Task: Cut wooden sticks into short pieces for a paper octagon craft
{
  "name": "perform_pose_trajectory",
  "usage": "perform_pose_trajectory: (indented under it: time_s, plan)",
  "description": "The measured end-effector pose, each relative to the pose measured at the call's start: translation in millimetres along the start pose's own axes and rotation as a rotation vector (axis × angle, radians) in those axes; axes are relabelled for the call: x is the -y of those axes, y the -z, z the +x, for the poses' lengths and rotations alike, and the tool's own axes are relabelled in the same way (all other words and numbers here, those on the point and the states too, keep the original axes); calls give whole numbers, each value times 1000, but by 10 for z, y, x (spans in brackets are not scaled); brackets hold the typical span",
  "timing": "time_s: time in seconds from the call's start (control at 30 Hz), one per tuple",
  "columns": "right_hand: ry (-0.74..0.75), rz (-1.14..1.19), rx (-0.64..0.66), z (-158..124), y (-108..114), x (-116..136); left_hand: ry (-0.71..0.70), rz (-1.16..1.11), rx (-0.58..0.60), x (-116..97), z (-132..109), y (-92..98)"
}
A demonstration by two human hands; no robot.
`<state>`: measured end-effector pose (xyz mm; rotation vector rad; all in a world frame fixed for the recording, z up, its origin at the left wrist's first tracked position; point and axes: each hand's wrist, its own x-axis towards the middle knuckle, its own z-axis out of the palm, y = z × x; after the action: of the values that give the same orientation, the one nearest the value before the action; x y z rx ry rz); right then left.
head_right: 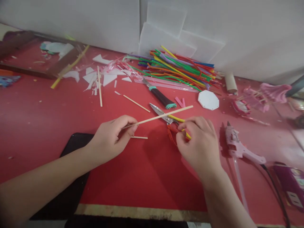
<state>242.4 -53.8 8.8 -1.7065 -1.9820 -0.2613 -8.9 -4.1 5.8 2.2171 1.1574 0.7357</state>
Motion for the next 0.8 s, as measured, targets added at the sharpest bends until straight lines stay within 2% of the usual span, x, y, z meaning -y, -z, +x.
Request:
perform_pose_trajectory:
  time_s: [0.07,0.1,0.2,0.3,0.37,0.53,0.8]
  plan:
    - [129,194,-118,41,81,170,-56,80,3,-9,-4,-26]
    - [206,250,-137,57,109,257,-90,111,15,-17,-7,-38]
    - [363,261,-85,76,119,462,-217,170,72,-42,-19,-68]
    - [336,225,8,56,52,533,-304,254,119,-56,-37,-79]
    - [307,231,55,38,8,525,-311,310,151,-58,-47,-79]
    - [311,256,59,38,-27,513,-278,312,205,-55,-60,-84]
    - [314,315,-14,26,-55,555,-371,292,91,-57,-81,-94]
